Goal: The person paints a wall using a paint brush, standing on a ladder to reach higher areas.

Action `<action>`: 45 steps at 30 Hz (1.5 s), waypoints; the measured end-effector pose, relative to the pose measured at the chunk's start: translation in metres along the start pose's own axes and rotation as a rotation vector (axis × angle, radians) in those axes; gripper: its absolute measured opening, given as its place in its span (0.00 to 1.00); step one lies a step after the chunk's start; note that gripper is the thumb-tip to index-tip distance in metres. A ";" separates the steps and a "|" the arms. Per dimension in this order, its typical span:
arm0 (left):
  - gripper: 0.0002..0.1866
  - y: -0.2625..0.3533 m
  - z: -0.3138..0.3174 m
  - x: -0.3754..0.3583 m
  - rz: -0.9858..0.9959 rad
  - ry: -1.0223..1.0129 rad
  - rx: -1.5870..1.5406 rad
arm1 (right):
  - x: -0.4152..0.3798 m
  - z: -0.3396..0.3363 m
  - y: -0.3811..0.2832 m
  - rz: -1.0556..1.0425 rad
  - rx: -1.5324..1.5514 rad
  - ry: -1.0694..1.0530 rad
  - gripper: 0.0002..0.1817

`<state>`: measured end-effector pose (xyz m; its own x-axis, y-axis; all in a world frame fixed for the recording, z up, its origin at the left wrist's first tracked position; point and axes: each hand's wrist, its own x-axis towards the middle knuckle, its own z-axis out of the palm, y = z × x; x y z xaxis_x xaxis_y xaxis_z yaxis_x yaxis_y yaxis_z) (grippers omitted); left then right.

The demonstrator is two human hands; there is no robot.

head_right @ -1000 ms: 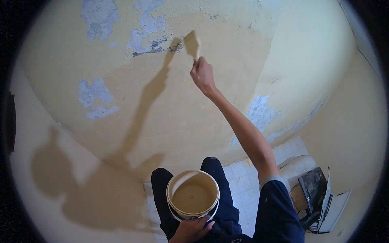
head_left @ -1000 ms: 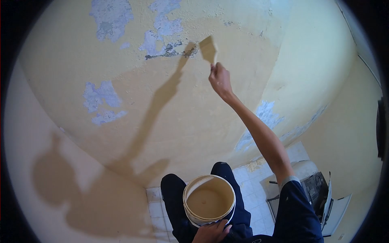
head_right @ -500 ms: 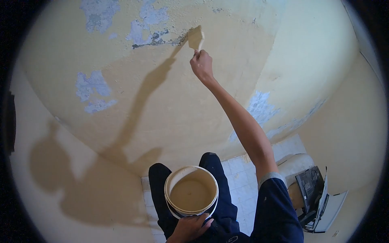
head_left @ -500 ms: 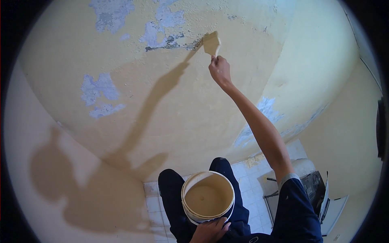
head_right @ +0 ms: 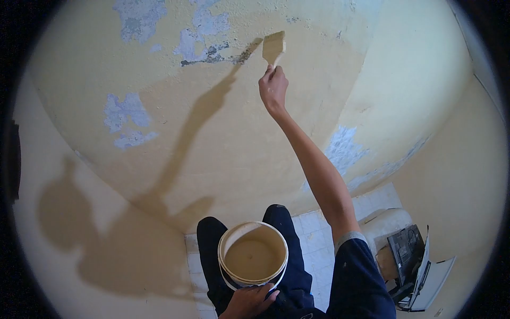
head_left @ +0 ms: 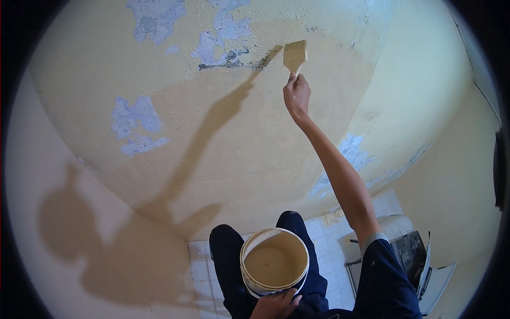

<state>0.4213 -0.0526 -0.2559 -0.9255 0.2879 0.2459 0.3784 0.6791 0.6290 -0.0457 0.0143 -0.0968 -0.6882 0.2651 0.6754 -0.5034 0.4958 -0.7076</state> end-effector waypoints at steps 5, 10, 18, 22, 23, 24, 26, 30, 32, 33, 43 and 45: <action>0.10 0.004 -0.005 0.002 0.026 -0.033 -0.010 | -0.009 0.001 0.009 -0.035 -0.063 -0.092 0.17; 0.10 0.002 0.001 0.000 0.082 0.054 0.019 | -0.018 0.002 0.014 -0.008 0.026 0.023 0.18; 0.10 0.003 -0.005 0.002 -0.030 -0.081 -0.075 | -0.016 0.018 0.038 0.576 0.792 -0.434 0.19; 0.10 0.005 -0.004 0.006 -0.056 -0.099 -0.059 | -0.034 -0.007 0.041 0.640 0.623 -0.569 0.18; 0.10 0.004 -0.003 0.005 -0.059 -0.097 -0.066 | -0.030 -0.009 0.038 0.640 0.621 -0.567 0.18; 0.11 0.004 -0.002 0.005 -0.062 -0.098 -0.077 | -0.026 -0.013 0.033 0.580 0.646 -0.509 0.19; 0.12 -0.001 -0.002 0.009 0.035 -0.079 -0.043 | -0.010 -0.018 0.022 0.452 0.699 -0.414 0.19; 0.14 0.004 -0.011 0.009 0.022 -0.231 -0.007 | 0.037 -0.028 -0.020 0.332 0.690 -0.456 0.17; 0.14 0.004 -0.012 0.009 0.011 -0.222 -0.015 | 0.044 -0.022 -0.019 0.350 0.678 -0.474 0.17; 0.14 0.004 -0.011 0.011 0.008 -0.203 -0.024 | 0.047 -0.018 -0.018 0.356 0.661 -0.493 0.17; 0.12 0.006 -0.007 0.005 0.074 -0.040 0.005 | -0.058 -0.003 0.067 0.516 0.525 -0.499 0.25; 0.12 0.006 -0.005 0.006 0.078 0.006 -0.011 | -0.049 -0.010 0.052 0.373 0.445 -0.430 0.26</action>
<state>0.4184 -0.0503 -0.2468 -0.8934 0.3357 0.2985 0.4490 0.6473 0.6159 -0.0332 0.0355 -0.1645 -0.9544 -0.0436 0.2954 -0.2967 0.0280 -0.9545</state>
